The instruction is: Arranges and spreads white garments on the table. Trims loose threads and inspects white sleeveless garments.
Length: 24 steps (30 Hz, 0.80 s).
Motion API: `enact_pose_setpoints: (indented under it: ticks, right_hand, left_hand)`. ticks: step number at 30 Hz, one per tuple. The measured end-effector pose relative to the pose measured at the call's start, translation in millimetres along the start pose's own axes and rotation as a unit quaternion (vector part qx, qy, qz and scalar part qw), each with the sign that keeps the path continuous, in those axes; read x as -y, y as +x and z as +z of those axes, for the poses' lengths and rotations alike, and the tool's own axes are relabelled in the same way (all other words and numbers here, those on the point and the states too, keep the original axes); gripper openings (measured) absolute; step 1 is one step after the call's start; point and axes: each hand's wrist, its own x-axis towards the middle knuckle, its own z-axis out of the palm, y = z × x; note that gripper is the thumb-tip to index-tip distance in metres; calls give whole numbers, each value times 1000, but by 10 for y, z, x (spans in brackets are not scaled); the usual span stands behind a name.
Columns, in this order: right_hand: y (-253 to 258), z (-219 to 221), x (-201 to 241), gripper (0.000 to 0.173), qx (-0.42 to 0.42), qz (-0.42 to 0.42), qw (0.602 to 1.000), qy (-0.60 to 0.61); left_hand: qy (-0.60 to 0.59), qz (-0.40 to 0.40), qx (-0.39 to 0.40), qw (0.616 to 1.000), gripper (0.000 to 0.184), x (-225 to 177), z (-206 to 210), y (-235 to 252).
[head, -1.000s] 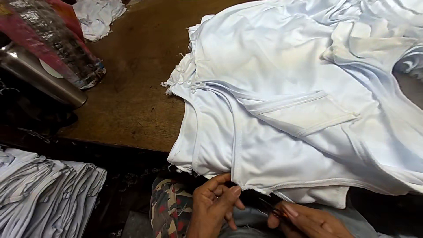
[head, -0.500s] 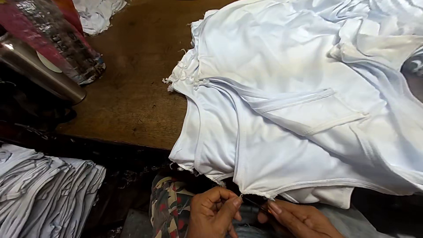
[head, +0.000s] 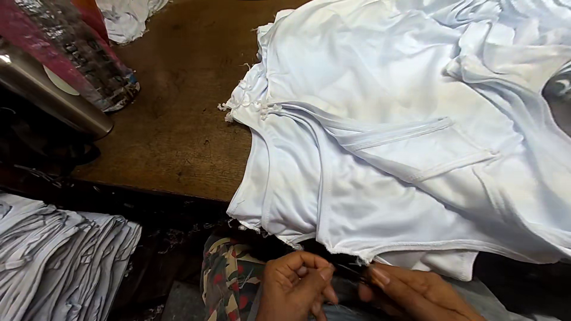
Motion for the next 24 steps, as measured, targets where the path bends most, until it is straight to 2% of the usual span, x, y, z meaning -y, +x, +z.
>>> enact_pose_setpoints:
  ticks: [3,7,10,14,20,24]
  right_hand:
    - [-182,-228,-4,42,0,-8,999,46]
    - [-319,-333,-38,42,-43,7,994,101]
    - [-348,-305,-50,42,-56,13,994,96]
    - [-362,-314,-88,41,-35,-7,998,43]
    - [-348,-342,-101,41,34,38,999,-9]
    - [-355,-285,-129,40,26,48,998,18]
  left_hand:
    - [-95,-75,50,991,31,23,92,81]
    - [-160,-137,19,977,17,15,341,239]
    - [-106,-117,-15,987,11,10,444,267]
    - [16,-53,-5,998,16,35,377,150]
    - [31,-14,39,999,12,65,247,38]
    - [25,-15,57,998,12,86,221,-7]
